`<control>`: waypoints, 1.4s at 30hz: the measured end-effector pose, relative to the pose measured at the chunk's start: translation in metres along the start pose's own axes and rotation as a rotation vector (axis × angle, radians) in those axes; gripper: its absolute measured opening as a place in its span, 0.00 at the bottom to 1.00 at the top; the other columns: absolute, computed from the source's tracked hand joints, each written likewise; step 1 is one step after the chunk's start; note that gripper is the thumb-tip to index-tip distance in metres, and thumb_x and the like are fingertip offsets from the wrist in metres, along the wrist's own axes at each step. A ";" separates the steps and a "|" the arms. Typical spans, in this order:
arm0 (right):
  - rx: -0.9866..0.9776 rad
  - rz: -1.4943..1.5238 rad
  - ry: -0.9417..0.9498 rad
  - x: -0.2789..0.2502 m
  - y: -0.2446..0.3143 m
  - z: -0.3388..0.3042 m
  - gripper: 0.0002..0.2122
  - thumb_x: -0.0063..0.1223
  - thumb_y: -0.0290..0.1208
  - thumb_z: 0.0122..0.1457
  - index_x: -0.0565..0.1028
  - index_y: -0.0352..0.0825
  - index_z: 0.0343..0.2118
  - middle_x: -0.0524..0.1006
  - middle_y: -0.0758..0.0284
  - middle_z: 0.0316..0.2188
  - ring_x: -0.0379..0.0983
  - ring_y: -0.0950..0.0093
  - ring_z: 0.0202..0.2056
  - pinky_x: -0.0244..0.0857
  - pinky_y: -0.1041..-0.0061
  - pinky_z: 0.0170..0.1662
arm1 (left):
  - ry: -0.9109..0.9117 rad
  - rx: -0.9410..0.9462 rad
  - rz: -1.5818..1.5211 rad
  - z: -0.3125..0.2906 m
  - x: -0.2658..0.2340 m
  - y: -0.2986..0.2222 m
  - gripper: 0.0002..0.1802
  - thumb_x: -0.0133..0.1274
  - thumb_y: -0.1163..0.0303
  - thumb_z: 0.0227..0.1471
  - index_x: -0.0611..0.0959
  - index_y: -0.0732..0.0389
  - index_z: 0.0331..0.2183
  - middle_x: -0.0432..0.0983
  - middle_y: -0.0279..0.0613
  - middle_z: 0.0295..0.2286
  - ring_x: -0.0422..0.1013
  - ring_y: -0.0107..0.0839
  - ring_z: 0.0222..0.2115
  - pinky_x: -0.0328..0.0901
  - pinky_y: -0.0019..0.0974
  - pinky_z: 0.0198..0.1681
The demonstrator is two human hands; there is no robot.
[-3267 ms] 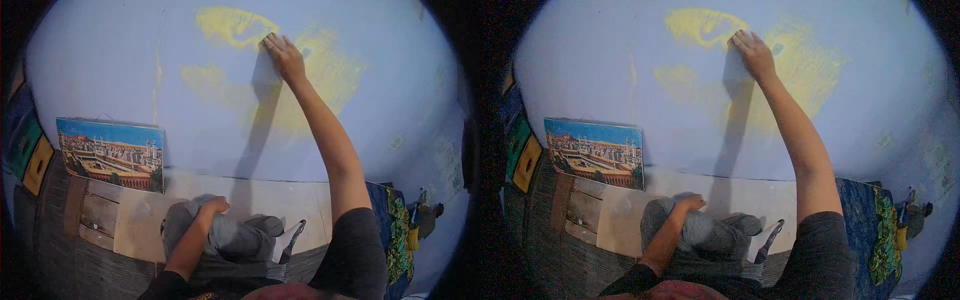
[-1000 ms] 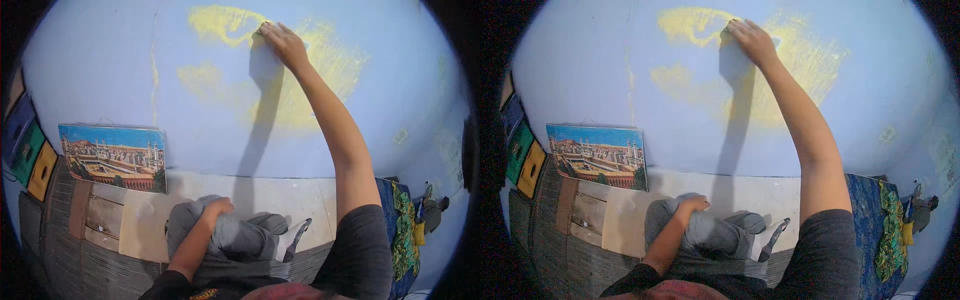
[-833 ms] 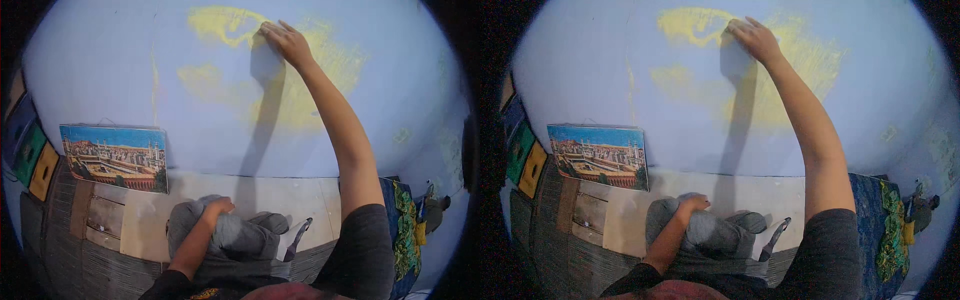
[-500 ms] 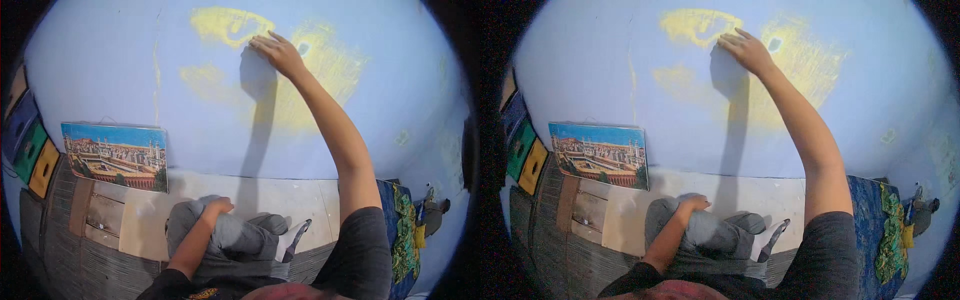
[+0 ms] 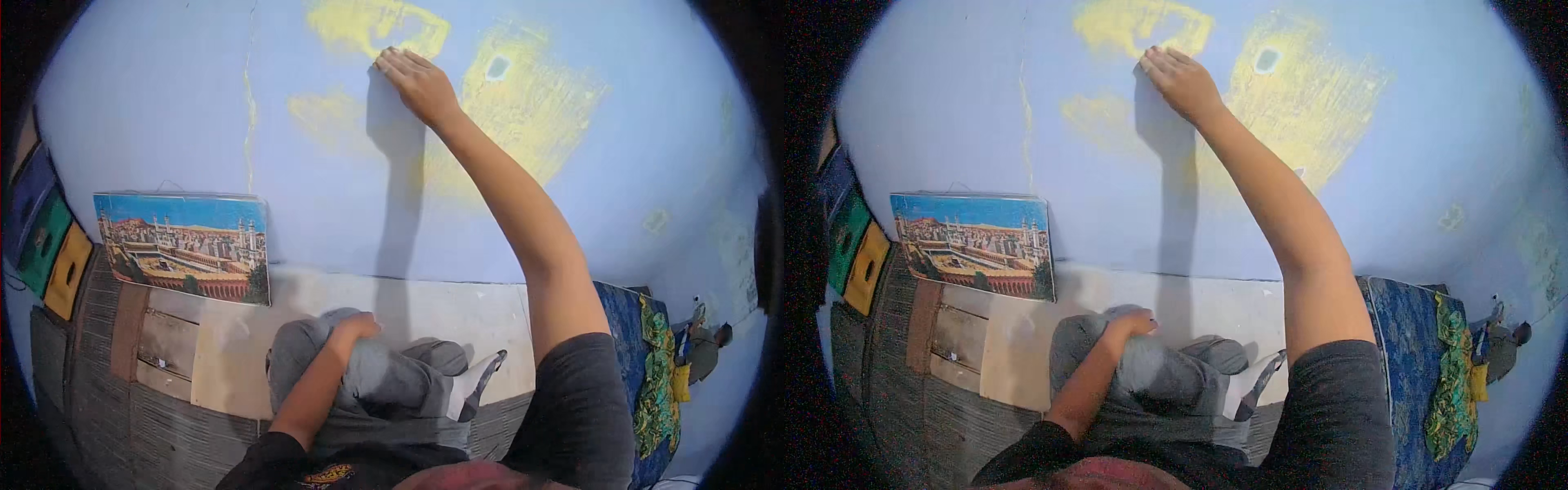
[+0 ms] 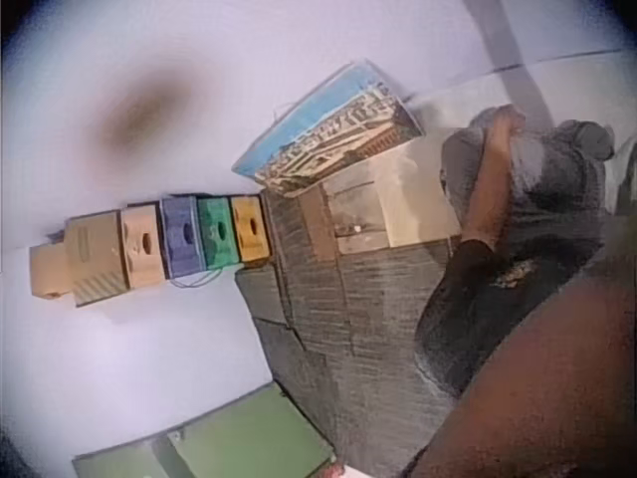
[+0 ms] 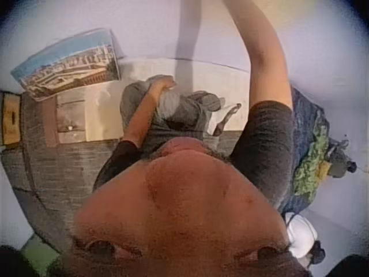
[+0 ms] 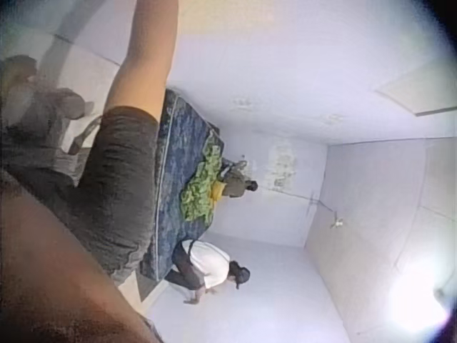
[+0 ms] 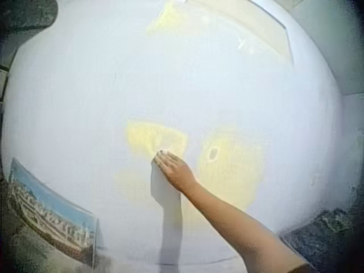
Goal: The person sands a blue wall using a sanding block, focusing on areas with yellow filler or patches. The person moves the block repeatedly over the target areas and uses their hands to feel the texture of the wall surface between sanding intervals.
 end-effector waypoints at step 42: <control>-0.057 -0.061 0.023 -0.011 -0.015 0.093 0.15 0.44 0.26 0.59 0.74 0.36 0.49 0.73 0.65 0.54 0.67 0.72 0.57 0.54 0.63 0.64 | -0.128 0.001 -0.009 0.008 0.007 0.010 0.27 0.47 0.54 0.53 0.78 0.64 0.47 0.73 0.57 0.48 0.69 0.54 0.49 0.64 0.50 0.52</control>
Point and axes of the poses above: each hand's wrist, its own z-axis towards the middle knuckle, its own x-axis out of the palm, y = z × x, the point moved 9 cm from there along z, towards the middle knuckle
